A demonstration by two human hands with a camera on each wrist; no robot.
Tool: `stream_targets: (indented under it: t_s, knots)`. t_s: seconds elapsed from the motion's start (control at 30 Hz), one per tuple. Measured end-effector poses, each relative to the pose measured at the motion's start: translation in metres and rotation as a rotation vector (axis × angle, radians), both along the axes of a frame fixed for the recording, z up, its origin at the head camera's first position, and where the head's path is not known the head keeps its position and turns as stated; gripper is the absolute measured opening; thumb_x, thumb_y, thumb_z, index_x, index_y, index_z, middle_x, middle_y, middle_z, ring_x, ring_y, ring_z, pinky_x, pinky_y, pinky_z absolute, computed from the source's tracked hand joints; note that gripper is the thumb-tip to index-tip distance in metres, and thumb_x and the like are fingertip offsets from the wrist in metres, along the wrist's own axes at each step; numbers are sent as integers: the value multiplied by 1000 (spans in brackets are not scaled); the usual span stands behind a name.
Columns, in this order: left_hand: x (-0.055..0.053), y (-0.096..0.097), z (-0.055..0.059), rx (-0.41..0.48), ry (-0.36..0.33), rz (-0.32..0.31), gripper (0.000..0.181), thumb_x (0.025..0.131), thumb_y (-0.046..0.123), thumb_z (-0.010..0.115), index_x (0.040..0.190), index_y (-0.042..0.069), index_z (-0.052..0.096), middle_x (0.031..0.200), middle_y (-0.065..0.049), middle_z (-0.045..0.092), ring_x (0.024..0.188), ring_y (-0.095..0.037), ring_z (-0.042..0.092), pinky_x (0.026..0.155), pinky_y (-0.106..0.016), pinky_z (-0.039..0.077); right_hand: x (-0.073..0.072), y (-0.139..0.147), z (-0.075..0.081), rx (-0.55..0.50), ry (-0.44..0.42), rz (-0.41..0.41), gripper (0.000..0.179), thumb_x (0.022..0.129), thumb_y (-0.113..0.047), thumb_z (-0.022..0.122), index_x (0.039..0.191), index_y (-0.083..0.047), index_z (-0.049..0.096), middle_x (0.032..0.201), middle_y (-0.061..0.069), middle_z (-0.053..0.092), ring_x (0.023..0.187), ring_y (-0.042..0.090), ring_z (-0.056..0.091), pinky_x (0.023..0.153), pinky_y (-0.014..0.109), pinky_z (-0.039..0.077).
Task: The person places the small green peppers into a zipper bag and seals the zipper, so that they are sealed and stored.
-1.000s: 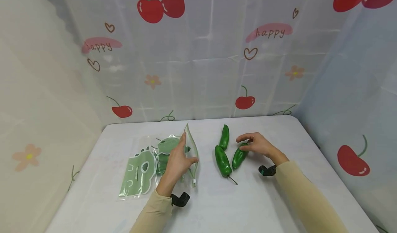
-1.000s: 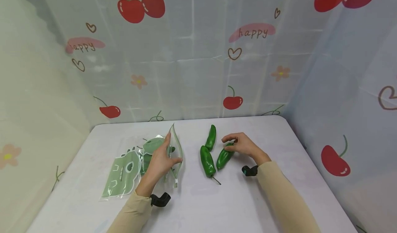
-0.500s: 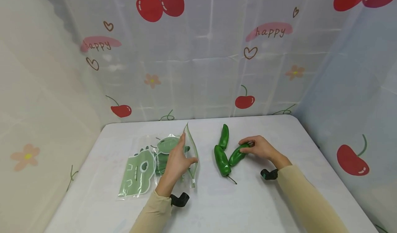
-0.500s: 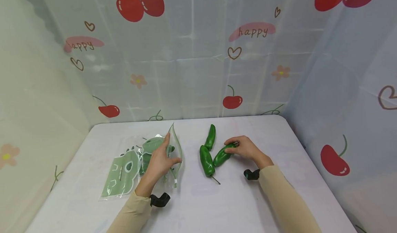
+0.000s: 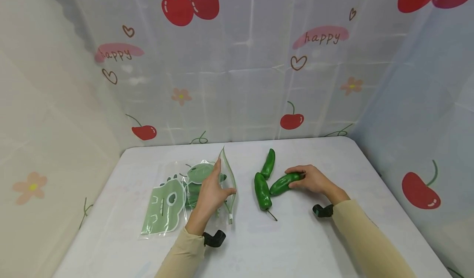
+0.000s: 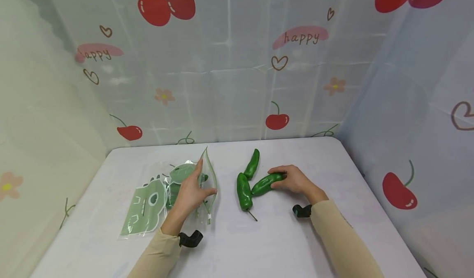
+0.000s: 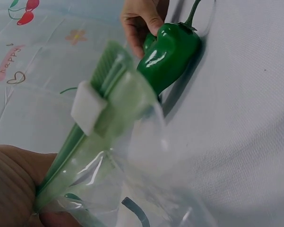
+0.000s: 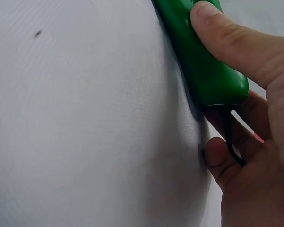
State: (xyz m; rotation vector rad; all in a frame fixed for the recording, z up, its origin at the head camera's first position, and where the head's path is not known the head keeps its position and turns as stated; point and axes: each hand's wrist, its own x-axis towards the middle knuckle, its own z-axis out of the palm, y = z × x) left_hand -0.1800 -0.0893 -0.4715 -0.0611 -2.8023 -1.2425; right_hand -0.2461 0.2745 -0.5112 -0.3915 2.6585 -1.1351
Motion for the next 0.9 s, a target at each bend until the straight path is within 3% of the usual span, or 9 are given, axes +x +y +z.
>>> stream_targets:
  t_s: [0.3,0.5,0.63,0.9]
  knots:
    - [1,0,-1,-4,1,-2,113,76,21,92,165,13,23,163,-16,41,139,-43,51,107,-58,48,6,4,0,3,19,50,50,85,-7,83,132,-20,71,139,14,65,127,31,58,107,53,47]
    - [2,0,-2,-9,-2,-2,114,76,21,92,165,13,22,164,-15,39,140,-43,50,109,-58,47,8,3,-3,14,12,41,50,85,-11,83,133,-22,71,140,12,65,128,30,58,108,52,48]
    - [2,0,-1,-8,-5,-1,114,76,20,92,166,13,22,165,-14,38,140,-43,51,108,-58,48,8,4,-2,8,11,42,50,83,-13,85,132,-19,72,137,11,67,122,27,60,104,49,50]
    - [1,0,-1,-7,-6,-5,114,76,21,92,166,14,22,167,-11,34,142,-42,48,109,-57,47,8,10,0,-97,-18,19,53,80,-15,89,129,-13,71,118,9,70,98,22,59,81,28,51]
